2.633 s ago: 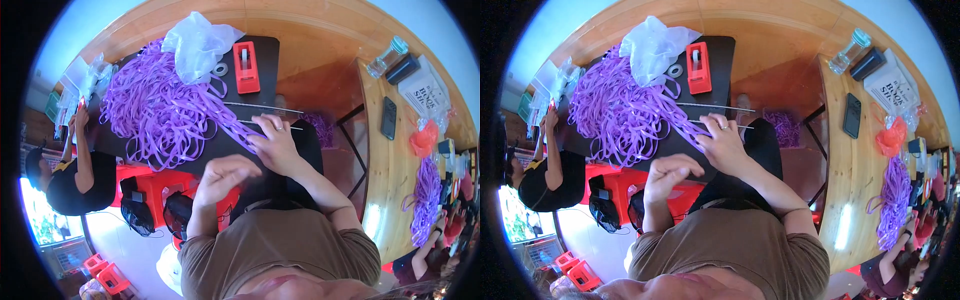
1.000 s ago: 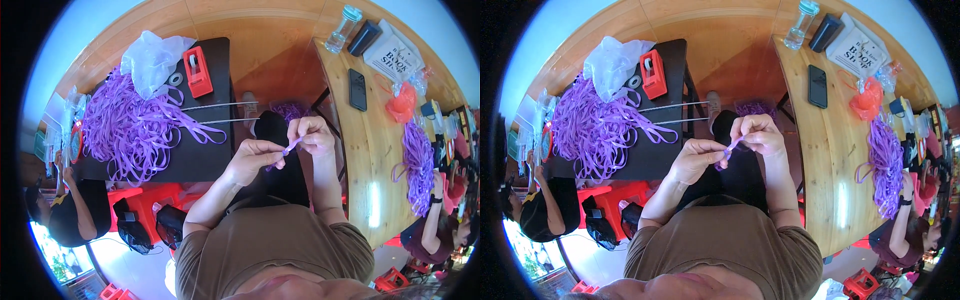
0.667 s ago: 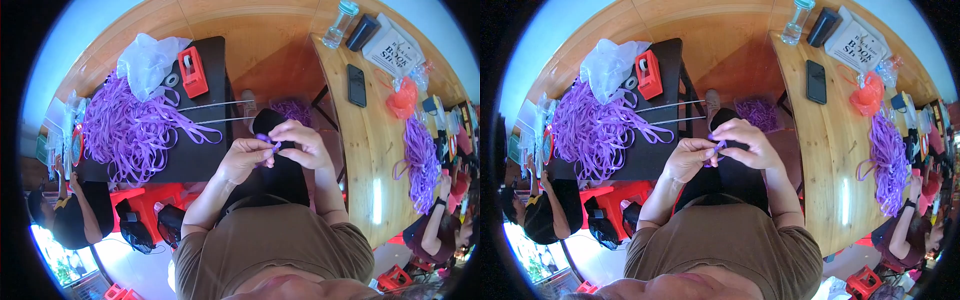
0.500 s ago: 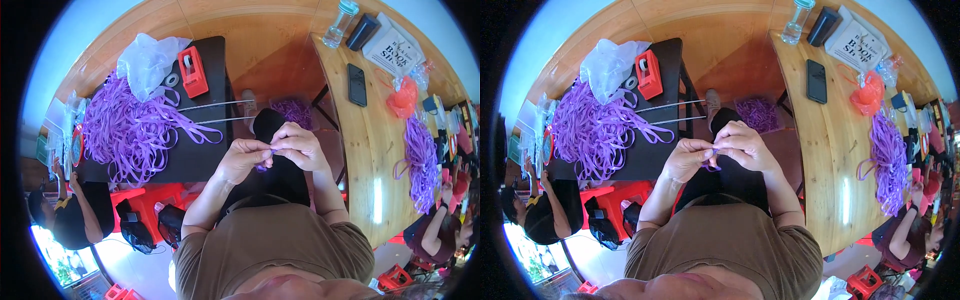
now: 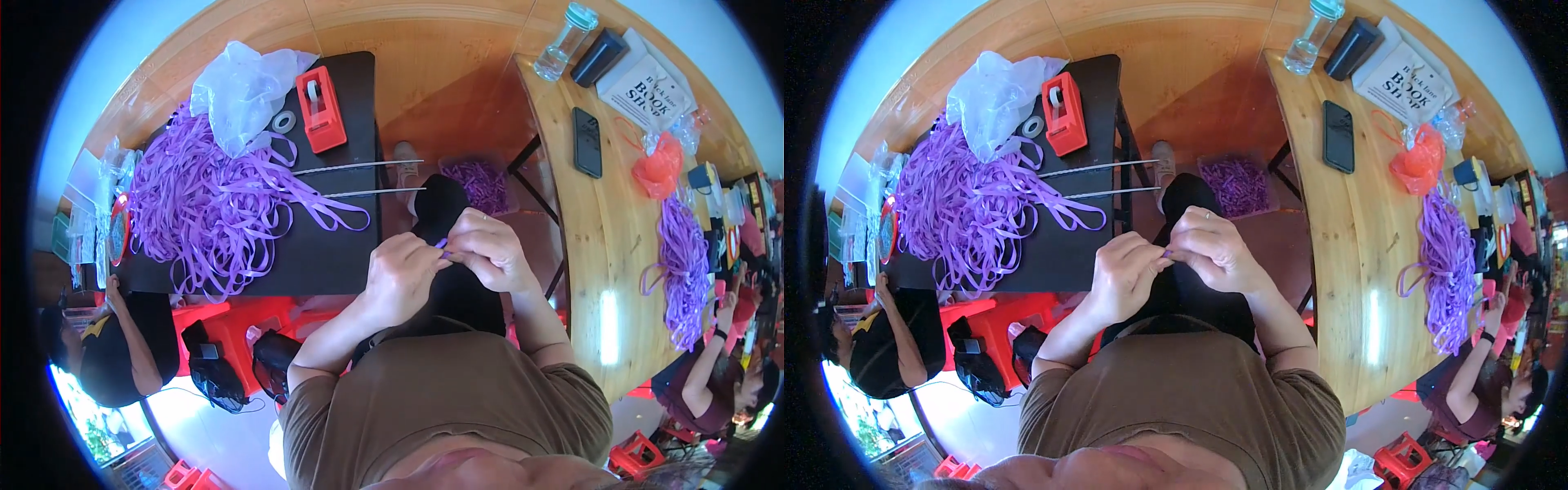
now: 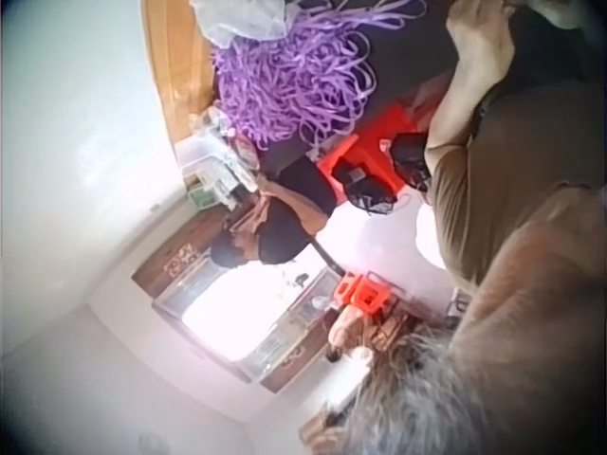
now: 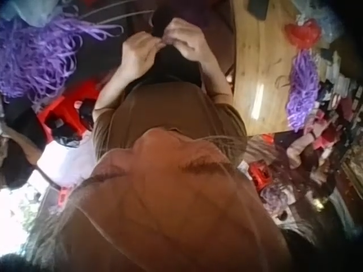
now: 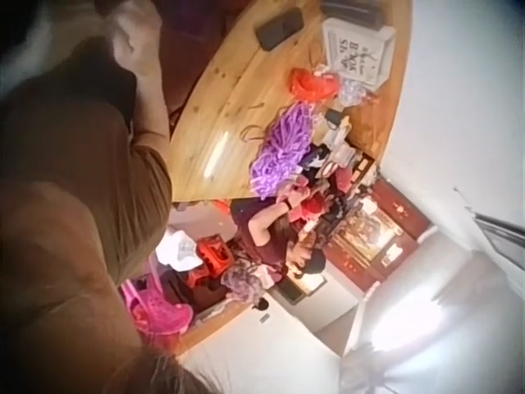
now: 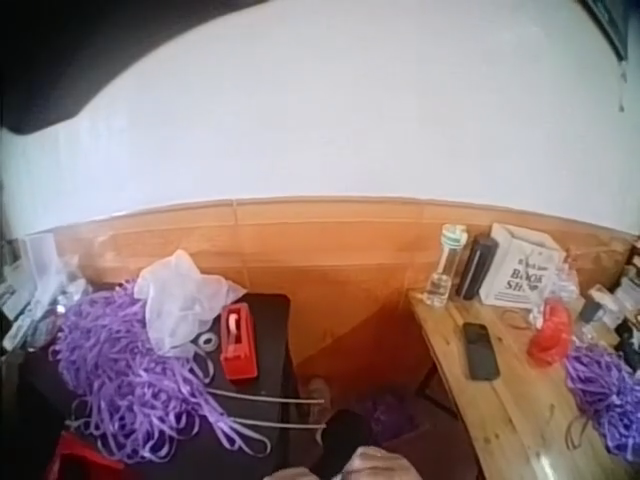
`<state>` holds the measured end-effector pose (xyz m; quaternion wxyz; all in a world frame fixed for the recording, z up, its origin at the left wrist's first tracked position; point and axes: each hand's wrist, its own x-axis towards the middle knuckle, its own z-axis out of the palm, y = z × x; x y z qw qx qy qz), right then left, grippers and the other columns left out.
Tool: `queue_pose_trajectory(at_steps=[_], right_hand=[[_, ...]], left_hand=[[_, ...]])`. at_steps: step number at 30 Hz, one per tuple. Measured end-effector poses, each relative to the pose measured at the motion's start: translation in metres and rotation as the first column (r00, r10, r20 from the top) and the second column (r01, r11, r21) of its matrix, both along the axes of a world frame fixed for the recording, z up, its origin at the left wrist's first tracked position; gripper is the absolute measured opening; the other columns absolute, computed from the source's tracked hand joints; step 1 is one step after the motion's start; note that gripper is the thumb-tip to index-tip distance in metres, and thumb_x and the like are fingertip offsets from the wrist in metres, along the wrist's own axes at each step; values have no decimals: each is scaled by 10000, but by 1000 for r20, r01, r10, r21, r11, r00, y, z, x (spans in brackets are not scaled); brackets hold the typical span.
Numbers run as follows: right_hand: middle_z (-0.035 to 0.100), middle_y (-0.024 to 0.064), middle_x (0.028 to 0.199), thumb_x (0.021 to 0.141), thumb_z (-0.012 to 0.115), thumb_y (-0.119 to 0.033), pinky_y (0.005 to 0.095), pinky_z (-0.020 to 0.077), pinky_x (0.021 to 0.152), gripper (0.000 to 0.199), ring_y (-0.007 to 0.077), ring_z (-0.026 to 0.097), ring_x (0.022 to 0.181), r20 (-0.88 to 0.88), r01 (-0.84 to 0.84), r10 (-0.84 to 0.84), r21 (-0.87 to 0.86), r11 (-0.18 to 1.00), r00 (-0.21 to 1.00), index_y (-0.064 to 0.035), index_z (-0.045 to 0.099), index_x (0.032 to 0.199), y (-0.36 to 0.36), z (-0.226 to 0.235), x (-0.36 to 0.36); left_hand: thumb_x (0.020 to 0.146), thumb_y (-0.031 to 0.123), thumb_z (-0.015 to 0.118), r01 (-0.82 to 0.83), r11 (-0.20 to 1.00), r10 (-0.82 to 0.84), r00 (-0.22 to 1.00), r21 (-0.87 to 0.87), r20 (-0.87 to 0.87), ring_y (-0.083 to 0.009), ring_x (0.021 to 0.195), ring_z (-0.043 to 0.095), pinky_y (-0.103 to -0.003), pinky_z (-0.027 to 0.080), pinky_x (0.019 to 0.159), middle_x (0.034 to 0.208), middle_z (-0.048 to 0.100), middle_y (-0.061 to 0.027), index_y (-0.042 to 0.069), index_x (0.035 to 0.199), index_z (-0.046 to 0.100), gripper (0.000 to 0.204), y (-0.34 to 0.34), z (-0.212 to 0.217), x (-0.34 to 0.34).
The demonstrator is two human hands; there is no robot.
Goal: Making craft decorations by wrapping purple ribbons around a metal frame and securing them with tape.
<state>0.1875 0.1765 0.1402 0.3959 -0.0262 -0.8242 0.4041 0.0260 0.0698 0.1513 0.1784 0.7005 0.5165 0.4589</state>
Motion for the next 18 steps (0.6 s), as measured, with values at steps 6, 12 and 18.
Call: queue_pose_trajectory(at_steps=[6,12,18], right_hand=[[629,82,807,644,726,12,351,415,649,268,253,581,705,100,233,-255,187,954,962,-30,629,889,4,6,-1],[611,49,834,571,722,9,343,358,614,341,216,567,690,-62,380,-392,417,826,918,-60,613,886,3,-22,-6],[626,69,812,558,705,-23,336,381,616,313,234,584,687,-101,368,-355,350,862,929,-32,629,862,-1,-36,-12]], left_hand=[[828,41,667,108,922,126,825,-373,552,-90,618,603,-226,462,555,713,662,-69,-57,916,672,132,1,-24,-7],[860,79,661,369,812,211,535,-452,818,-100,634,618,-198,492,591,737,671,-79,-32,932,687,135,0,-32,-11],[891,96,621,470,780,187,456,-414,870,-149,641,632,-241,511,600,763,675,-121,-58,950,668,172,-3,-44,-8]])
